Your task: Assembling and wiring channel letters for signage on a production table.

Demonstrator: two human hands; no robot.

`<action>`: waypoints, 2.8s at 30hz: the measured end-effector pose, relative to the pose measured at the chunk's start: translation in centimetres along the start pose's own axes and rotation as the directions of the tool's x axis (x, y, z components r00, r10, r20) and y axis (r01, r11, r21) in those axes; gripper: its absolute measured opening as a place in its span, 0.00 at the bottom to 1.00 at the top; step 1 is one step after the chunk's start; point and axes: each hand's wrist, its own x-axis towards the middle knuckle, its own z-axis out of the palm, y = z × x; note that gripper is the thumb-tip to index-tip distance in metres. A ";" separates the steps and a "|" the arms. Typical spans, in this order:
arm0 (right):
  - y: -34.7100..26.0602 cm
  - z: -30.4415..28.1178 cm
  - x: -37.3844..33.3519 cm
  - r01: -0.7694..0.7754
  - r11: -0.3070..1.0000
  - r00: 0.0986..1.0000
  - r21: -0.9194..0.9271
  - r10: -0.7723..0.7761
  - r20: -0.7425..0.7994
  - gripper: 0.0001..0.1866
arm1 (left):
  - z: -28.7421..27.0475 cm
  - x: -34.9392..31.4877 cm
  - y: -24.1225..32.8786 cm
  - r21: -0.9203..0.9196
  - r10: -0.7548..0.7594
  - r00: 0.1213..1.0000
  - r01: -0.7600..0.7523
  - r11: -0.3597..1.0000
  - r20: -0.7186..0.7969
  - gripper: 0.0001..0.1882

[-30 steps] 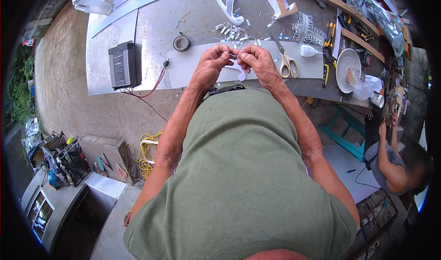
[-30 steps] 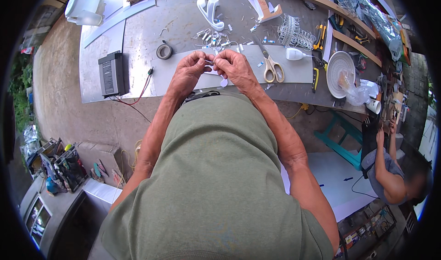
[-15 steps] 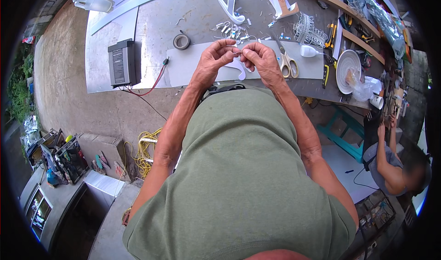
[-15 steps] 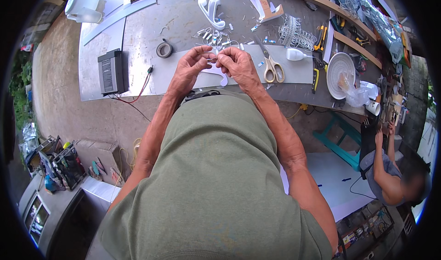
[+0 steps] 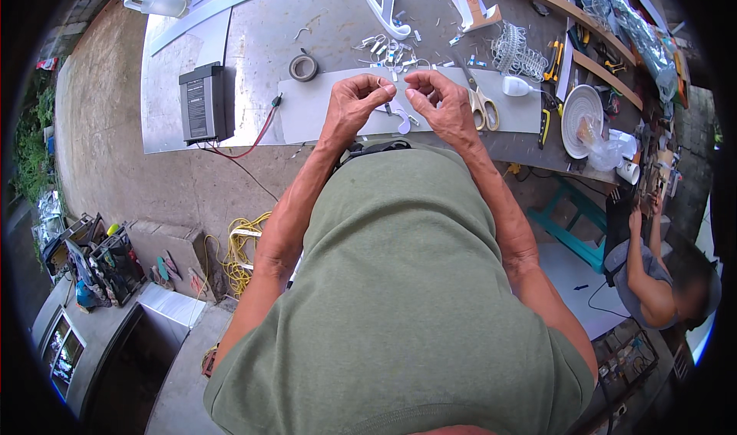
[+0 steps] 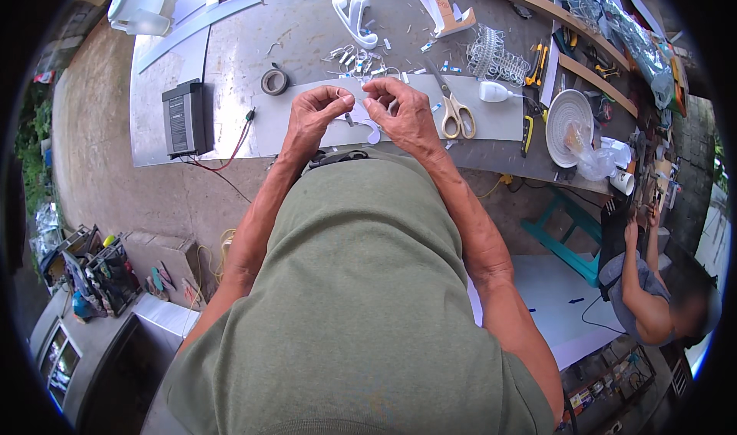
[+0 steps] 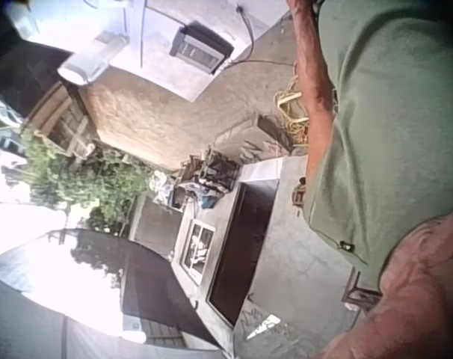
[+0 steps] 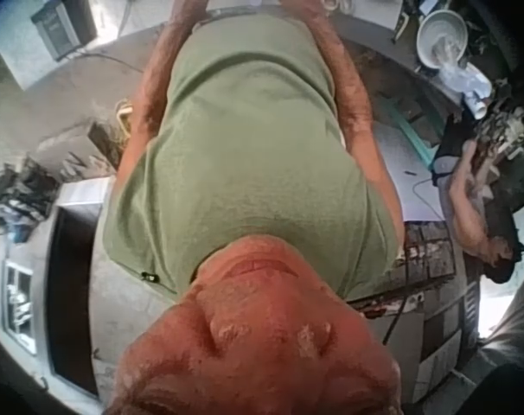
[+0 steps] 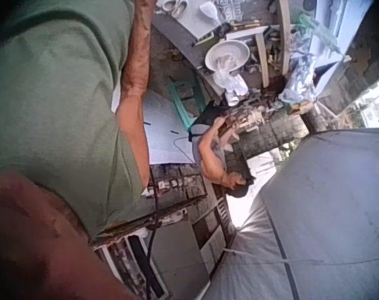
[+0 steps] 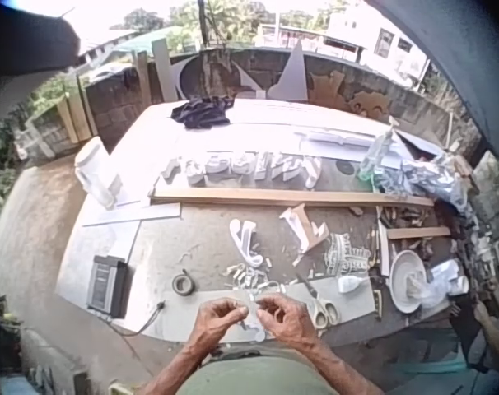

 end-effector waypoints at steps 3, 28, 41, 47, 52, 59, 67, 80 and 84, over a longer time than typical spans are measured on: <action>-0.4 0.0 0.0 0.105 0.989 0.994 -0.108 -0.103 0.018 0.10 | 0.2 -0.1 0.3 0.039 -0.003 1.000 0.003 0.999 -0.001 0.09; 0.3 1.0 0.1 0.420 0.819 0.892 -0.391 -0.452 0.010 0.06 | 0.6 0.0 1.6 0.070 -0.072 0.993 0.066 0.995 0.097 0.09; -3.2 -2.5 5.1 0.484 0.809 0.858 -0.334 -0.513 0.001 0.05 | -0.7 5.3 7.9 0.141 0.035 0.956 -0.080 0.987 0.292 0.11; -3.2 -3.0 5.0 0.418 0.856 0.896 -0.304 -0.443 -0.016 0.05 | -0.2 5.7 7.6 0.121 0.015 0.964 -0.049 0.991 0.266 0.12; -2.7 -2.8 4.8 0.392 0.868 0.910 -0.304 -0.415 -0.013 0.05 | -0.2 5.9 7.2 0.130 -0.024 0.967 -0.009 0.991 0.254 0.12; -2.4 -2.7 4.8 0.412 0.861 0.901 -0.297 -0.433 -0.006 0.05 | -0.3 5.7 7.3 0.175 -0.028 0.970 -0.016 0.984 0.242 0.13; -2.5 -2.4 4.6 0.439 0.843 0.887 -0.310 -0.463 -0.002 0.04 | 0.0 5.2 7.2 0.168 -0.011 0.975 -0.027 0.985 0.221 0.13; 2.5 0.1 2.5 -0.192 0.915 0.923 0.355 0.046 0.382 0.25 | -2.1 5.2 4.2 -0.180 -0.007 0.978 0.045 0.983 0.208 0.09; 3.7 0.5 2.6 -0.258 0.910 0.858 0.324 0.062 0.510 0.20 | -2.7 5.4 3.2 -0.224 -0.050 0.995 0.068 0.972 0.084 0.10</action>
